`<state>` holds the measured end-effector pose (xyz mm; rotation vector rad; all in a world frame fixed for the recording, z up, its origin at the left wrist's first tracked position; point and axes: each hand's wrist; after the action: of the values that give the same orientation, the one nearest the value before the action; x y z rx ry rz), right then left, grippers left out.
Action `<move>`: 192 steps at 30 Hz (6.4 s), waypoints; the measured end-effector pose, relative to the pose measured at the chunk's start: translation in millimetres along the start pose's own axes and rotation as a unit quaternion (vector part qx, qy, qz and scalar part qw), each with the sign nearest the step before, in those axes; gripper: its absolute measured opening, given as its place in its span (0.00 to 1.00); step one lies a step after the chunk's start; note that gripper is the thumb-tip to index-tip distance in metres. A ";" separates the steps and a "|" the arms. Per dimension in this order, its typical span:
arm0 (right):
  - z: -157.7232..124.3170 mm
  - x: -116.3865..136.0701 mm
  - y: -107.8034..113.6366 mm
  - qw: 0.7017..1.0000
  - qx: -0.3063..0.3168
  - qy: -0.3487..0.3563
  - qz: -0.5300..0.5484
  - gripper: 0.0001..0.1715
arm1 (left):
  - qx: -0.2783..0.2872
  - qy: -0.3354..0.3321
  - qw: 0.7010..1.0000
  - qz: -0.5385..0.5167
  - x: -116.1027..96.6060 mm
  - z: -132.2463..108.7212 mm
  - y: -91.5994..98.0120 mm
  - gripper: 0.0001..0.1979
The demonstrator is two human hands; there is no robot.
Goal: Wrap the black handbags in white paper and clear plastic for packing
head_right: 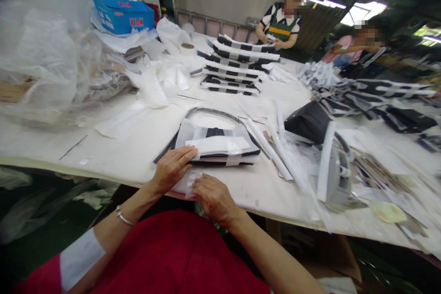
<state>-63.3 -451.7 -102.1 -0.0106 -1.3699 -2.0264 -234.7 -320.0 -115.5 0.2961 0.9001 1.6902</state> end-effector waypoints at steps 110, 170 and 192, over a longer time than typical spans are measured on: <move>103.8 -14.5 51.9 0.929 0.259 -0.073 -0.255 0.06 | 0.050 0.101 0.986 -0.125 -6.1 -13.3 0.9 0.31; 121.7 -75.2 27.1 0.939 0.179 -0.270 0.113 0.12 | -0.012 0.225 0.956 -0.190 -11.2 4.7 -1.9 0.12; 112.2 -75.4 9.2 0.963 0.105 -0.236 0.077 0.11 | 0.009 0.206 0.969 -0.135 -12.7 5.0 2.7 0.13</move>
<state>-40.0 -321.6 -72.1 -0.5208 -1.8067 -1.8041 -229.4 -329.8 -107.0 -0.1708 1.2007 1.5109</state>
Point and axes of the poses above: each hand's wrist, its own z-axis towards the middle knuckle, its own y-axis out of the back of the hand, x = y × z, and after that the axes turned 7 degrees about -z, right-handed
